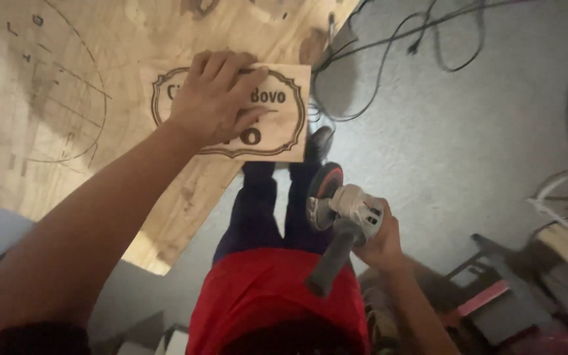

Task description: Sanding the edges of a decorative wooden sign using an angle grinder with a sanding disc attachment.

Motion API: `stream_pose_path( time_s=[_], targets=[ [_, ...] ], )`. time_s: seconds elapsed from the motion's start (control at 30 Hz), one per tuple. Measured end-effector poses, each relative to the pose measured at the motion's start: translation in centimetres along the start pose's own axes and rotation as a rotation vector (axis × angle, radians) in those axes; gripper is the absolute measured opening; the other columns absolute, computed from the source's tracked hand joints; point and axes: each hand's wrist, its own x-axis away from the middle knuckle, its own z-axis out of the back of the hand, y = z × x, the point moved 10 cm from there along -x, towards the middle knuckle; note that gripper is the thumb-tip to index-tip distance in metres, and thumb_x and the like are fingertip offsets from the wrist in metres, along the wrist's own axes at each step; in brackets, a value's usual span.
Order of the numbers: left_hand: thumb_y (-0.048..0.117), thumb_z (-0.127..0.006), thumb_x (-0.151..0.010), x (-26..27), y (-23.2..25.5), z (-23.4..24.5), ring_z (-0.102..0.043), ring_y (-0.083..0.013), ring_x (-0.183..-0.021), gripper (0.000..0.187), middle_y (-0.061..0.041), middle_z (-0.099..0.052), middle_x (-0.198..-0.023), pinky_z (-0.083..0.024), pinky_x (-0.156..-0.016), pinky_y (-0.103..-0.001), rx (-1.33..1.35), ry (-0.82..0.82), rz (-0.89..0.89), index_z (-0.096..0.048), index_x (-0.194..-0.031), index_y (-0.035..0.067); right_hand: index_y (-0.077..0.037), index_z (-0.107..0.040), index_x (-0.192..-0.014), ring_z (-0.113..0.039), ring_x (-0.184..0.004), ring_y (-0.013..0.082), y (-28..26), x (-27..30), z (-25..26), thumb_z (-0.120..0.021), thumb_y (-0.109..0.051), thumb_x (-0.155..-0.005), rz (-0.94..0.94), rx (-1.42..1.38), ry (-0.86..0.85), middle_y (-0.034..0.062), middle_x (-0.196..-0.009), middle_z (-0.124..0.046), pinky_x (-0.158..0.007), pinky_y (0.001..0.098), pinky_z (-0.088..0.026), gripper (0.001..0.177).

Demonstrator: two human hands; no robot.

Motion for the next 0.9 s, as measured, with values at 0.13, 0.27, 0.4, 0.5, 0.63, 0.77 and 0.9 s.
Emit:
stream_pose_path(
  time_s=[0.13,0.27,0.4,0.5,0.63,0.77,0.9],
  targets=[
    [0.05,-0.07,-0.104,-0.2,0.0,-0.2,-0.06,-0.0331,-0.113,0.048,-0.013,-0.061,-0.134,-0.046,-0.098,-0.047,0.028,-0.018,0.002,-0.063,-0.132,0.012,-0.007,-0.05,-0.123,-0.073,-0.092,0.0154,0.7,-1.0,-1.9,-0.091,-0.036,-0.065,-0.031,-0.146,-0.023,0.0031,-0.103,-0.072,-0.074,0.0272,-0.058,0.077],
    [0.05,-0.072,-0.104,-0.1,-0.1,-0.6,-0.058,-0.0356,-0.113,0.05,-0.014,-0.058,-0.136,-0.044,-0.099,-0.049,0.039,-0.06,0.015,-0.062,-0.136,0.012,-0.009,-0.05,-0.127,-0.076,-0.096,0.023,2.2,-1.6,-3.2,-0.094,-0.035,-0.059,-0.302,0.024,-0.145,0.0072,-0.109,-0.075,-0.071,0.036,-0.061,0.085],
    [0.046,-0.074,-0.102,-0.3,0.0,-0.2,-0.06,-0.0358,-0.112,0.049,-0.015,-0.059,-0.135,-0.046,-0.096,-0.049,0.041,-0.041,0.003,-0.062,-0.134,0.012,-0.009,-0.051,-0.126,-0.076,-0.087,0.0217,2.1,-2.1,-3.3,-0.092,-0.032,-0.059,-0.346,0.022,-0.195,0.0066,-0.103,-0.076,-0.066,0.0345,-0.06,0.082],
    [0.044,-0.077,-0.1,-0.3,0.0,0.0,-0.06,-0.0355,-0.111,0.047,-0.013,-0.06,-0.133,-0.048,-0.094,-0.049,0.05,-0.018,0.008,-0.062,-0.132,0.012,-0.012,-0.05,-0.127,-0.077,-0.091,0.0248,1.6,-2.9,-3.4,-0.09,-0.036,-0.058,-0.383,0.05,-0.226,0.0065,-0.104,-0.077,-0.071,0.0378,-0.059,0.084],
    [0.047,-0.073,-0.102,-0.3,-0.2,-0.6,-0.059,-0.0356,-0.113,0.048,-0.014,-0.058,-0.136,-0.045,-0.099,-0.051,0.051,-0.089,0.029,-0.062,-0.134,0.012,-0.01,-0.05,-0.129,-0.077,-0.093,0.0229,2.5,-3.2,-3.9,-0.093,-0.035,-0.053,-0.39,0.007,-0.244,0.0065,-0.105,-0.078,-0.073,0.0356,-0.06,0.091],
    [0.048,-0.072,-0.103,-0.2,-0.2,-0.7,-0.059,-0.0355,-0.114,0.048,-0.013,-0.058,-0.137,-0.046,-0.098,-0.05,0.044,-0.094,0.026,-0.062,-0.133,0.013,-0.01,-0.048,-0.127,-0.077,-0.091,0.0256,1.8,-4.6,-3.9,-0.095,-0.03,-0.054,-0.254,0.042,-0.242,0.0075,-0.107,-0.075,-0.069,0.037,-0.061,0.089],
    [0.046,-0.072,-0.102,-0.2,-0.1,-0.3,-0.06,-0.0347,-0.112,0.046,-0.014,-0.06,-0.135,-0.047,-0.095,-0.049,0.042,-0.033,0.004,-0.064,-0.132,0.011,-0.013,-0.044,-0.128,-0.072,-0.095,0.01,1.3,-7.1,-4.0,-0.097,-0.033,-0.06,-0.182,-0.029,-0.189,-0.0017,-0.109,-0.071,-0.074,0.022,-0.057,0.088]
  ],
)
